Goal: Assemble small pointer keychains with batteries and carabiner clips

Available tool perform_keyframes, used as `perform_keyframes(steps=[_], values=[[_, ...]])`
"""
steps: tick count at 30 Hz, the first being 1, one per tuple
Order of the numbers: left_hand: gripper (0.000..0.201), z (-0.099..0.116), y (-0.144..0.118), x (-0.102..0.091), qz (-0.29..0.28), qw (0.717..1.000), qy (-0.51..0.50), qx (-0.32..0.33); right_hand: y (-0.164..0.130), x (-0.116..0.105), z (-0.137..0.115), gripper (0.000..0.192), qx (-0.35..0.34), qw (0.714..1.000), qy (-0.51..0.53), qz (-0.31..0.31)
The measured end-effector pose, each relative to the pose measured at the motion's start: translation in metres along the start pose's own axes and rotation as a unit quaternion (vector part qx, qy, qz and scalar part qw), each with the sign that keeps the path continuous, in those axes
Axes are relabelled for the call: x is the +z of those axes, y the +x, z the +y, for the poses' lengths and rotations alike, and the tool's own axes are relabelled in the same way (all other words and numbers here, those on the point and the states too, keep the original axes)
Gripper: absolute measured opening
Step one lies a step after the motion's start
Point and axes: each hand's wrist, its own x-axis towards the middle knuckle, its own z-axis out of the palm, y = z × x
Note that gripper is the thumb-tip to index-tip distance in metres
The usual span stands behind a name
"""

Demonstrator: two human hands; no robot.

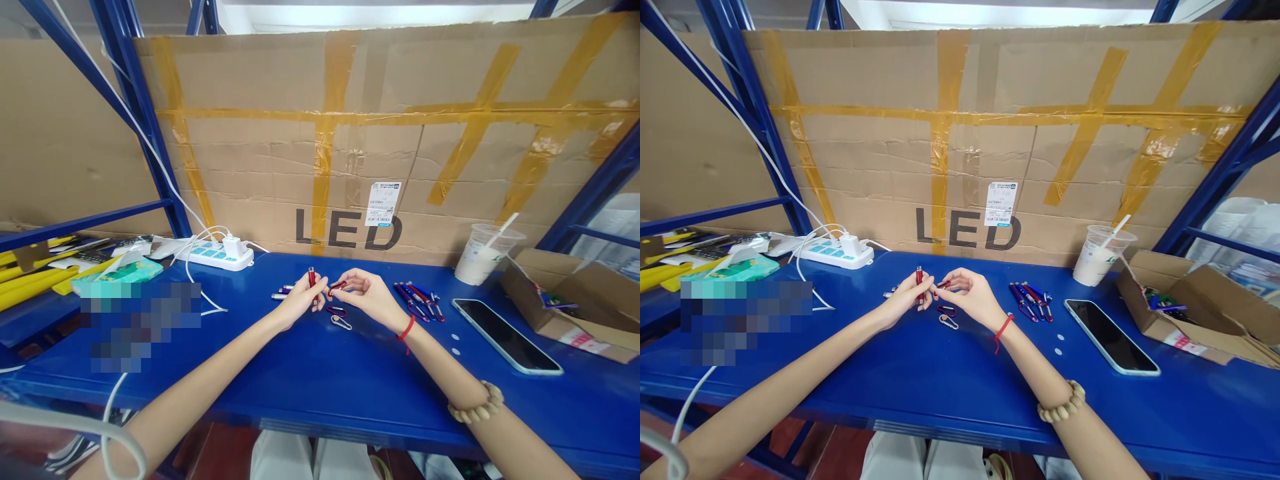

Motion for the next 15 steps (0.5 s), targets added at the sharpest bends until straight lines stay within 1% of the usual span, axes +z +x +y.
perform_keyframes(steps=[3, 5, 7, 9, 11, 13, 15], values=[[0.040, 0.0010, -0.0008, -0.0008, -0.021, 1.000, -0.005, 0.001, -0.0006, -0.0004, 0.0030, 0.030, -0.006, 1.000, -0.018, -0.006], [0.040, 0.0030, -0.0019, -0.0003, -0.014, 1.000, 0.000, 0.009, -0.0016, -0.0001, 0.0040, 0.029, -0.015, 0.998, -0.064, -0.006], [0.040, 0.0054, -0.0028, 0.0009, 0.000, 1.000, 0.000, 0.013, -0.0028, 0.0005, 0.0039, 0.030, -0.040, 0.990, -0.136, -0.008], [0.038, 0.0075, -0.0035, 0.0021, 0.011, 1.000, -0.006, 0.015, -0.0043, 0.0009, 0.0026, 0.029, -0.083, 0.969, -0.231, -0.032], [0.037, 0.0086, -0.0040, 0.0027, 0.017, 1.000, -0.006, 0.016, -0.0057, 0.0008, 0.0004, 0.026, -0.127, 0.937, -0.318, -0.068], [0.036, 0.0087, -0.0045, 0.0024, 0.020, 1.000, 0.008, 0.023, -0.0069, 0.0000, -0.0019, 0.027, -0.156, 0.911, -0.369, -0.095], [0.034, 0.0082, -0.0050, 0.0013, 0.017, 0.999, 0.031, 0.033, -0.0077, -0.0011, -0.0033, 0.028, -0.174, 0.897, -0.390, -0.112]])
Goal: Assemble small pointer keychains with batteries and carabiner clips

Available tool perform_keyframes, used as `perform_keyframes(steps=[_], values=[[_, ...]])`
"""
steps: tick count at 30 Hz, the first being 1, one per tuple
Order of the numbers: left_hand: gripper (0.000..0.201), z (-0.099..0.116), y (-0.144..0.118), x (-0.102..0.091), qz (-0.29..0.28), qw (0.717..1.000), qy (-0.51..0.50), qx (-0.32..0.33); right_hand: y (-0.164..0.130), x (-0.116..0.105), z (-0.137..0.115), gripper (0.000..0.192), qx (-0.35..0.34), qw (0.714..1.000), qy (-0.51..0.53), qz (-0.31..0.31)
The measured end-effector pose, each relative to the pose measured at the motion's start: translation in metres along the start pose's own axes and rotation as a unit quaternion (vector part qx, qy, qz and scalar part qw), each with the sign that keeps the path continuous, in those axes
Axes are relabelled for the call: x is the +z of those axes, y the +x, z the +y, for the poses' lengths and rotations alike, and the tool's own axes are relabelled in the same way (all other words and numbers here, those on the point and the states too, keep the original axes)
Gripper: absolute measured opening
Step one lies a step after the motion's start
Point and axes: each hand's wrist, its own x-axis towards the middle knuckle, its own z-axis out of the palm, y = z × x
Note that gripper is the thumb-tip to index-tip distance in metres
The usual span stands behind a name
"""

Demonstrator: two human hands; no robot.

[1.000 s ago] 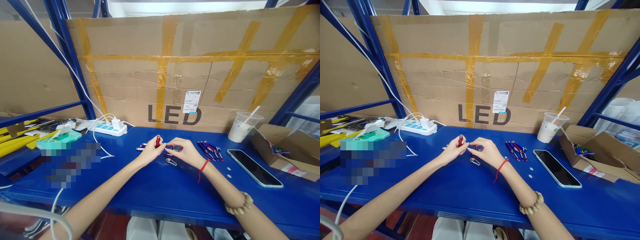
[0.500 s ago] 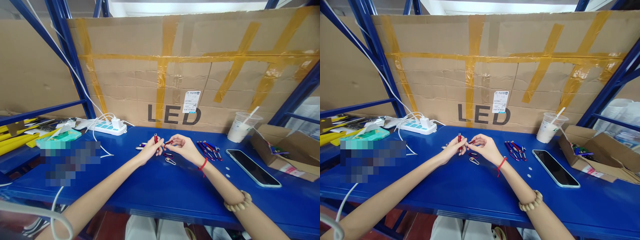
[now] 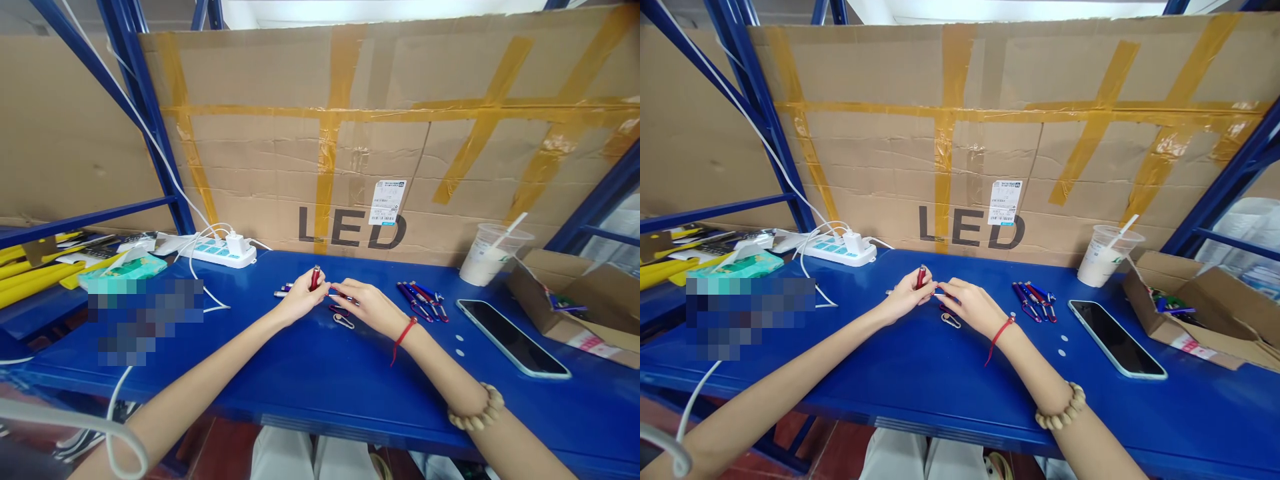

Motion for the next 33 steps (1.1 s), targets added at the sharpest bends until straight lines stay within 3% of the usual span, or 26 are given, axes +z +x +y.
perform_keyframes(steps=[6, 16, 22, 33], values=[[0.032, -0.001, 0.000, -0.002, -0.019, 0.998, 0.043, 0.030, -0.001, 0.003, 0.000, 0.032, -0.017, 0.999, -0.025, 0.029], [0.032, -0.004, -0.001, -0.002, -0.004, 0.995, 0.083, 0.056, 0.003, 0.002, 0.000, 0.029, 0.032, 0.989, 0.078, 0.121], [0.028, 0.000, -0.007, 0.002, -0.096, 0.994, 0.056, -0.004, 0.001, -0.002, -0.003, 0.029, 0.069, 0.967, 0.093, 0.227], [0.034, 0.004, -0.007, 0.006, -0.094, 0.993, -0.045, -0.055, 0.002, 0.008, -0.003, 0.030, 0.030, 0.976, 0.083, 0.198]])
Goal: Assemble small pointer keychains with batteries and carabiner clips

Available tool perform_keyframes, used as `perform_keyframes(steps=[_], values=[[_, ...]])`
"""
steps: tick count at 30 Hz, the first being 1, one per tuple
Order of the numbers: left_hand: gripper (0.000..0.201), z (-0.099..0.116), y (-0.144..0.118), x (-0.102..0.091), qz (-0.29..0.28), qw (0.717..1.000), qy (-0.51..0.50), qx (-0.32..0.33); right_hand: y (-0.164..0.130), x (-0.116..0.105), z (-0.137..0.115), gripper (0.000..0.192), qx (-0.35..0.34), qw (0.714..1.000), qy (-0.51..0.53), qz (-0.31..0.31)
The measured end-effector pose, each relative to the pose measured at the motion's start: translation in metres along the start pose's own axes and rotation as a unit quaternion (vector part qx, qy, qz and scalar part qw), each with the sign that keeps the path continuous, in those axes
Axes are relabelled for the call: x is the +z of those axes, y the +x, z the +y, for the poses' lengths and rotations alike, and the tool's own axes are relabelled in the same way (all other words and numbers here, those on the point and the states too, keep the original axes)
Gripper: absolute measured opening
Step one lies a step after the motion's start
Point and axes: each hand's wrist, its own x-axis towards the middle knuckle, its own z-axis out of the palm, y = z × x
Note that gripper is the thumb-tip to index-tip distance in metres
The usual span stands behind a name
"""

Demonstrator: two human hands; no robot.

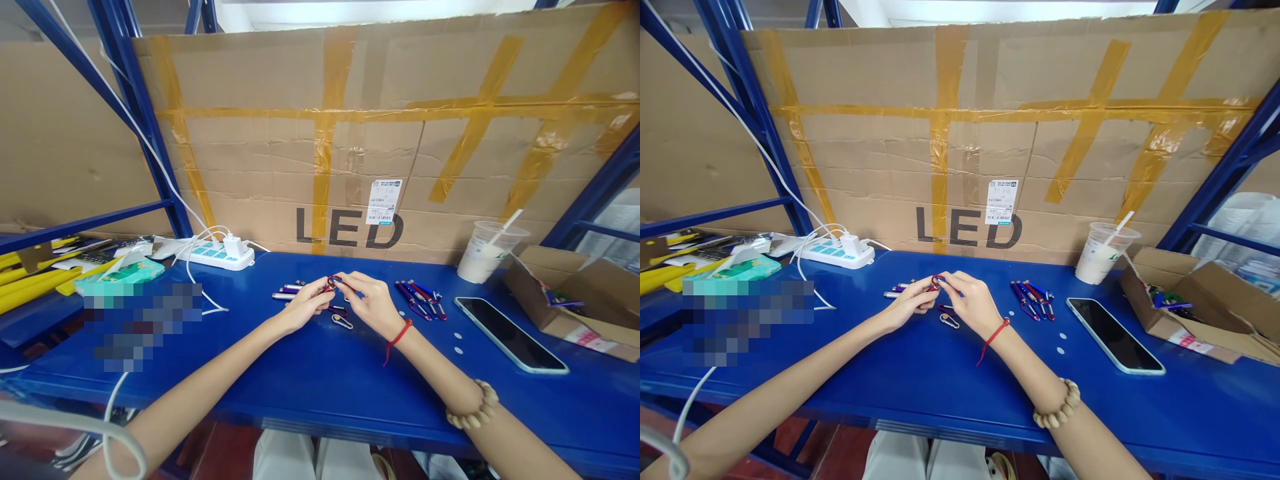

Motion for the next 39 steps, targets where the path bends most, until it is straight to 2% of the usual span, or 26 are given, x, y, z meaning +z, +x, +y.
perform_keyframes(steps=[9, 16, 21, 28, 33, 36, 39], values=[[0.031, -0.006, 0.002, 0.002, -0.011, 0.998, -0.057, -0.024, 0.000, 0.003, 0.002, 0.031, 0.000, 1.000, -0.025, -0.005], [0.034, -0.010, 0.002, 0.005, 0.048, 0.996, -0.068, -0.015, -0.002, 0.008, -0.002, 0.034, 0.061, 0.998, 0.006, 0.026], [0.033, -0.009, 0.003, 0.005, 0.062, 0.997, -0.045, 0.013, -0.002, 0.007, 0.001, 0.031, 0.064, 0.997, 0.022, 0.022], [0.026, -0.010, 0.005, -0.001, 0.078, 0.997, -0.002, 0.011, 0.000, 0.007, 0.010, 0.033, 0.088, 0.993, 0.069, -0.027], [0.021, -0.013, 0.007, -0.010, 0.076, 0.988, 0.119, 0.061, 0.001, 0.003, 0.008, 0.052, 0.163, 0.976, 0.120, -0.084], [0.017, -0.015, 0.009, -0.014, 0.052, 0.976, 0.188, 0.093, 0.000, 0.002, 0.005, 0.054, 0.193, 0.966, 0.123, -0.120], [0.014, -0.019, 0.010, -0.014, 0.008, 0.972, 0.210, 0.100, -0.002, 0.003, 0.004, 0.050, 0.215, 0.956, 0.122, -0.156]])
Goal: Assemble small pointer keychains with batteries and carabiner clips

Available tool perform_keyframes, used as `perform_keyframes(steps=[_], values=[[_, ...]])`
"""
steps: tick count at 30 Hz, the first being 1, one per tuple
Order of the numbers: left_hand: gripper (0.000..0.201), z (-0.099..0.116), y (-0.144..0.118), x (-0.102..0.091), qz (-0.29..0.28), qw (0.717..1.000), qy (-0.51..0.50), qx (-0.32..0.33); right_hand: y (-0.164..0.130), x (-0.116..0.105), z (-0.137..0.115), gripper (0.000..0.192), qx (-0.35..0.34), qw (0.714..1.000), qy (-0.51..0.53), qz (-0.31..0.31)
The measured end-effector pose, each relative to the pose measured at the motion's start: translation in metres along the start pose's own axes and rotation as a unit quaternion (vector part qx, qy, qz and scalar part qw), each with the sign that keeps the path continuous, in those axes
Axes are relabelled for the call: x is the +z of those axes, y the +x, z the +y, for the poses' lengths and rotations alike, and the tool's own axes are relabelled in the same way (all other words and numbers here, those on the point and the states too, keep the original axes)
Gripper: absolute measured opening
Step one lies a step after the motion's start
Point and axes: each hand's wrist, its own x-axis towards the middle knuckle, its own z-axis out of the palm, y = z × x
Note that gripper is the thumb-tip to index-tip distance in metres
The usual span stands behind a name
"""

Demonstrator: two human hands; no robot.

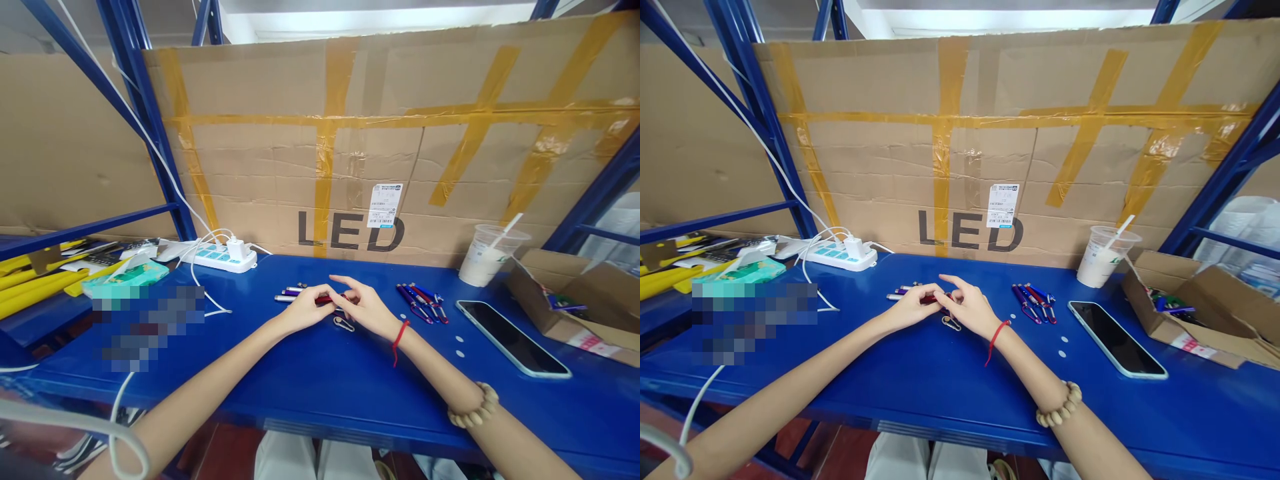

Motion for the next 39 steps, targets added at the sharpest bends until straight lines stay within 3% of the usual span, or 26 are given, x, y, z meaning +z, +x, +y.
perform_keyframes(steps=[2, 6, 11, 14, 16, 20, 26, 29, 32, 34, 36, 39], values=[[0.015, -0.002, 0.000, 0.002, -0.010, 1.000, -0.006, 0.000, 0.000, 0.002, 0.000, 0.048, 0.010, 1.000, 0.009, -0.026], [0.018, -0.005, 0.000, 0.004, 0.021, 1.000, -0.016, -0.010, 0.002, 0.000, -0.001, 0.047, 0.018, 0.998, 0.042, -0.045], [0.021, -0.005, 0.000, -0.007, 0.115, 0.978, 0.164, -0.059, 0.010, -0.032, 0.009, 0.040, 0.034, 0.996, -0.045, 0.065], [0.018, -0.004, 0.000, -0.014, 0.142, 0.948, 0.275, -0.076, 0.009, -0.059, 0.023, 0.033, 0.145, 0.950, -0.237, 0.140], [0.015, -0.002, -0.001, -0.017, 0.141, 0.927, 0.339, -0.075, 0.006, -0.073, 0.031, 0.028, 0.225, 0.904, -0.345, 0.115], [0.010, 0.004, -0.002, -0.024, 0.151, 0.894, 0.413, -0.085, 0.001, -0.082, 0.033, 0.024, 0.338, 0.852, -0.397, 0.043], [0.017, 0.007, -0.002, -0.043, 0.140, 0.852, 0.494, -0.102, -0.001, -0.079, 0.027, 0.023, 0.373, 0.814, -0.440, 0.071], [0.025, 0.009, -0.002, -0.048, 0.100, 0.849, 0.510, -0.100, 0.000, -0.078, 0.025, 0.022, 0.302, 0.839, -0.441, 0.105], [0.032, 0.014, -0.004, -0.053, 0.095, 0.829, 0.538, -0.114, 0.002, -0.066, 0.017, 0.019, 0.126, 0.910, -0.382, 0.096], [0.033, 0.018, -0.006, -0.057, 0.108, 0.804, 0.570, -0.131, 0.002, -0.051, 0.010, 0.015, 0.002, 0.942, -0.334, 0.039], [0.031, 0.020, -0.009, -0.064, 0.114, 0.781, 0.596, -0.148, 0.002, -0.036, 0.004, 0.017, -0.085, 0.945, -0.315, -0.024], [0.031, 0.018, -0.012, -0.074, 0.075, 0.781, 0.590, -0.188, 0.002, -0.025, 0.003, 0.018, -0.123, 0.936, -0.324, -0.067]])
